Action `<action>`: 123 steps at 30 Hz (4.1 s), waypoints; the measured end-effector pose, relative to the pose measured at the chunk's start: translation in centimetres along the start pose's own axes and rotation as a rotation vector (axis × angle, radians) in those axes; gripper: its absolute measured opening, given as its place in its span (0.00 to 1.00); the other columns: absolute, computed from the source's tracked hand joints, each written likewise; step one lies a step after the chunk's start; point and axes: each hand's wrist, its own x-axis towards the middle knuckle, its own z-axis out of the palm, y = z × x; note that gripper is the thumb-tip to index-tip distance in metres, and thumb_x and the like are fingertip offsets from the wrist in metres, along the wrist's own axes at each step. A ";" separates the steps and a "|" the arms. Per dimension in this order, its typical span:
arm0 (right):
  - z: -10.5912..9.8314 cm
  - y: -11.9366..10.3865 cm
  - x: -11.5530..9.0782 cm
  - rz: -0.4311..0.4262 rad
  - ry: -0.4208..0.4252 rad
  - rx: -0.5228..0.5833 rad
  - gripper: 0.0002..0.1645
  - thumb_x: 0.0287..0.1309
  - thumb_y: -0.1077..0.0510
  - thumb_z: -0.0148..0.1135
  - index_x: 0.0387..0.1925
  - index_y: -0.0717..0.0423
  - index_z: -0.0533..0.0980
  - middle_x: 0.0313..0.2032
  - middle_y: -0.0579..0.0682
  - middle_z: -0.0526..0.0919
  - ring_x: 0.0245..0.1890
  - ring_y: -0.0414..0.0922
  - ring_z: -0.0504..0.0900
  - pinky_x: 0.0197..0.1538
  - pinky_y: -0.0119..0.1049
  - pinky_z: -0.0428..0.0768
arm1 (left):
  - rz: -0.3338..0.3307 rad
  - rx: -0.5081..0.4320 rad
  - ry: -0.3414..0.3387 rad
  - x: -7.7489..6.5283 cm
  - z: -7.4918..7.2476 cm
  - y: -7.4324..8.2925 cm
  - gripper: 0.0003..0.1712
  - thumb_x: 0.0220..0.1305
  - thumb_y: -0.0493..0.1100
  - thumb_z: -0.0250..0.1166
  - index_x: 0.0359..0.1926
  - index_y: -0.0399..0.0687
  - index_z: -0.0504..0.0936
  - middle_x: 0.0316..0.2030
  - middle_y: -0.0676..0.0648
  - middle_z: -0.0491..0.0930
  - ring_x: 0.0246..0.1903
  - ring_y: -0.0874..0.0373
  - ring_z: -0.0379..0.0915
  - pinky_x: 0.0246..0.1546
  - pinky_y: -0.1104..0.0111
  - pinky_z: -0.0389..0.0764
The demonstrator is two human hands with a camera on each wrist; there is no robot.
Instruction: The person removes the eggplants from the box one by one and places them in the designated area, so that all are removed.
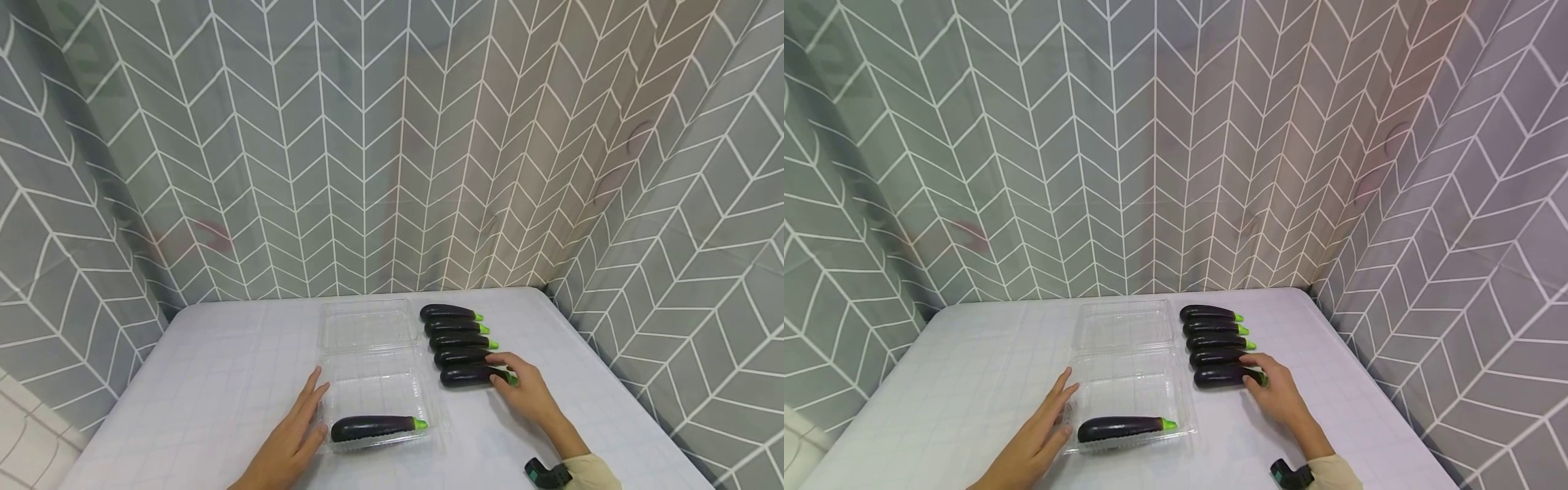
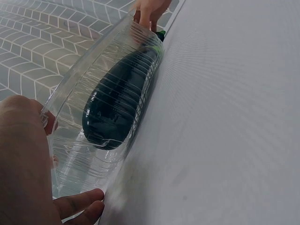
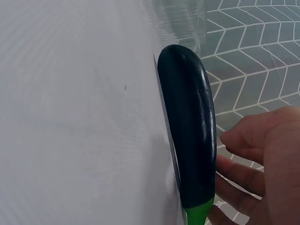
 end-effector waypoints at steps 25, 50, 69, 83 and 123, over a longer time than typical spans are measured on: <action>1.3 -4.8 2.3 -0.160 0.040 0.118 0.21 0.55 0.72 0.71 0.51 0.61 0.83 0.53 0.51 0.85 0.57 0.53 0.82 0.63 0.23 0.68 | -0.031 -0.021 -0.018 0.0 -0.2 0.0 0.37 0.73 0.39 0.64 0.78 0.44 0.64 0.81 0.42 0.49 0.75 0.48 0.54 0.67 0.73 0.50; 6.7 -14.2 4.5 -0.476 -0.422 0.265 0.20 0.57 0.67 0.72 0.52 0.58 0.81 0.49 0.49 0.86 0.52 0.42 0.83 0.57 0.36 0.80 | -0.049 -0.023 -0.037 -0.1 -0.1 0.1 0.37 0.72 0.37 0.64 0.78 0.41 0.63 0.82 0.45 0.46 0.76 0.50 0.53 0.67 0.62 0.59; 7.9 -14.7 4.7 -0.260 -0.731 0.292 0.15 0.64 0.62 0.73 0.52 0.51 0.84 0.47 0.40 0.87 0.47 0.34 0.84 0.49 0.32 0.82 | -0.001 -0.021 -0.036 0.1 0.0 0.0 0.37 0.75 0.40 0.62 0.80 0.47 0.60 0.82 0.44 0.46 0.75 0.47 0.55 0.69 0.75 0.51; 8.3 -15.0 4.8 -0.240 -0.729 0.330 0.15 0.66 0.65 0.69 0.52 0.53 0.83 0.46 0.40 0.86 0.43 0.31 0.83 0.45 0.25 0.81 | -0.025 0.005 -0.025 -0.1 -0.2 0.2 0.35 0.75 0.41 0.63 0.78 0.42 0.63 0.83 0.49 0.45 0.76 0.50 0.53 0.68 0.65 0.57; 8.4 -14.5 4.4 -0.286 -0.417 0.382 0.21 0.64 0.64 0.63 0.59 0.55 0.80 0.52 0.47 0.85 0.45 0.39 0.81 0.50 0.38 0.82 | -0.025 -0.013 -0.034 -0.1 -0.1 -0.4 0.40 0.72 0.38 0.65 0.80 0.49 0.61 0.82 0.46 0.46 0.75 0.51 0.55 0.67 0.58 0.65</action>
